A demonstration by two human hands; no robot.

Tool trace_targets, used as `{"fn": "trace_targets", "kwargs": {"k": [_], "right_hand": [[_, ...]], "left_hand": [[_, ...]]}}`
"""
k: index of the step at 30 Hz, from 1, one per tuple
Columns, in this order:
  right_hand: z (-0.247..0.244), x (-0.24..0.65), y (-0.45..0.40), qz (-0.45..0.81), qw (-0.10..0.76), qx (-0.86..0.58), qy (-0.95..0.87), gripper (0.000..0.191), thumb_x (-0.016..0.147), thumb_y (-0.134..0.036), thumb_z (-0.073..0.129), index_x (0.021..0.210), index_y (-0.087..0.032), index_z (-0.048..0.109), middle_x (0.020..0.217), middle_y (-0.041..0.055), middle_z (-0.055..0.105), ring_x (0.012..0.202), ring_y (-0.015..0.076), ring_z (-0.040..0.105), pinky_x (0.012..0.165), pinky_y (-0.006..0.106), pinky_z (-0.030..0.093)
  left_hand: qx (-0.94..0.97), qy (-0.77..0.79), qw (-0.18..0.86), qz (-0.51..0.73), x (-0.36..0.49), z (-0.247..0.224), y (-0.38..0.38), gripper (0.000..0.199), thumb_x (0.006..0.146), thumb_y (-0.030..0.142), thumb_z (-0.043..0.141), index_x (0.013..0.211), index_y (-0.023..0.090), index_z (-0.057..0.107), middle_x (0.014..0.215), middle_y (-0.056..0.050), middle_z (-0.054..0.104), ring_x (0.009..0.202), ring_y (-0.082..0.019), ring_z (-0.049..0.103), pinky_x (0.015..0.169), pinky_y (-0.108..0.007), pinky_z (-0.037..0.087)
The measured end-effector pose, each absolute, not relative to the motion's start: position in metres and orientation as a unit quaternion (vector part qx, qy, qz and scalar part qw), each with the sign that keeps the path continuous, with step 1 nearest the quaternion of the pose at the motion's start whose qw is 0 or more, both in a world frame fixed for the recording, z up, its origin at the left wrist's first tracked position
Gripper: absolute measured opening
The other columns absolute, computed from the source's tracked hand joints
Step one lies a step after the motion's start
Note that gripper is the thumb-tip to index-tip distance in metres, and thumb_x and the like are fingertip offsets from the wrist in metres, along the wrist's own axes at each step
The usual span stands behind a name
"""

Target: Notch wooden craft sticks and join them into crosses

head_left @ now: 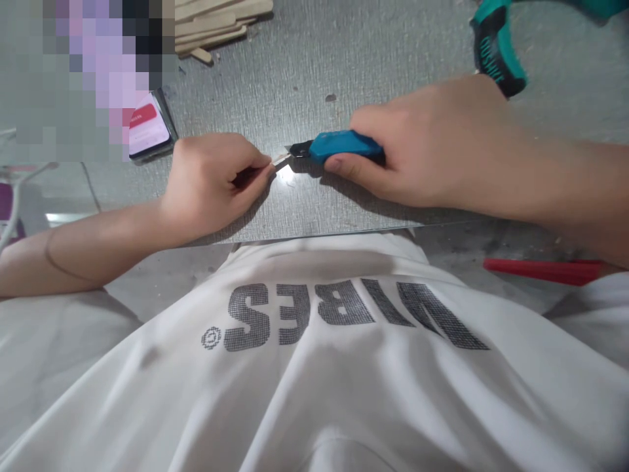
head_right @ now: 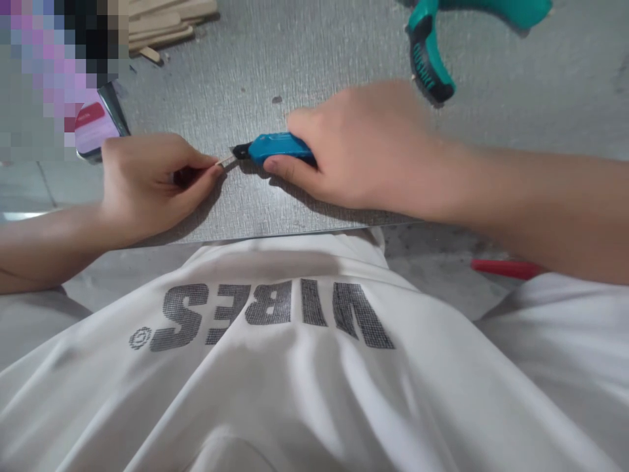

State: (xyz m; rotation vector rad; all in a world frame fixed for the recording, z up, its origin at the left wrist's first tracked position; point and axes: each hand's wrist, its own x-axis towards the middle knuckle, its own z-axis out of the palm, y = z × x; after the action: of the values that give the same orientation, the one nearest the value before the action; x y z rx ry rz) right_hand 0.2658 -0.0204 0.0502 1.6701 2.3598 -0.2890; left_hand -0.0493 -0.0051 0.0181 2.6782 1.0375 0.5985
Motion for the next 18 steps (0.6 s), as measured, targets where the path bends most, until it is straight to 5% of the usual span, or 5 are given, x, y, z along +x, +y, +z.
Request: {"fn": "trace_targets", "kwargs": {"k": [8, 18], "right_hand": [[0.047, 0.274, -0.018, -0.108, 0.086, 0.555, 0.821, 0.062, 0.117, -0.085, 0.054, 0.108, -0.031, 0.083, 0.09, 0.0103, 0.081, 0.09, 0.0372, 0.077, 0.079, 0.045, 0.034], [0.043, 0.278, -0.019, -0.109, 0.067, 0.549, 0.826, 0.069, 0.117, -0.09, 0.049, 0.113, -0.032, 0.088, 0.089, 0.0098, 0.08, 0.094, 0.0384, 0.078, 0.08, 0.045, 0.038]], "left_hand": [[0.914, 0.318, 0.108, 0.227, -0.054, 0.013, 0.001, 0.024, 0.126, 0.046, 0.075, 0.11, 0.031, 0.083, 0.092, -0.003, 0.086, 0.083, -0.022, 0.079, 0.072, -0.044, 0.054], [0.917, 0.29, 0.122, 0.245, -0.057, -0.002, 0.007, 0.029, 0.129, 0.052, 0.076, 0.112, 0.029, 0.081, 0.095, -0.001, 0.081, 0.086, -0.019, 0.071, 0.077, -0.042, 0.049]]}}
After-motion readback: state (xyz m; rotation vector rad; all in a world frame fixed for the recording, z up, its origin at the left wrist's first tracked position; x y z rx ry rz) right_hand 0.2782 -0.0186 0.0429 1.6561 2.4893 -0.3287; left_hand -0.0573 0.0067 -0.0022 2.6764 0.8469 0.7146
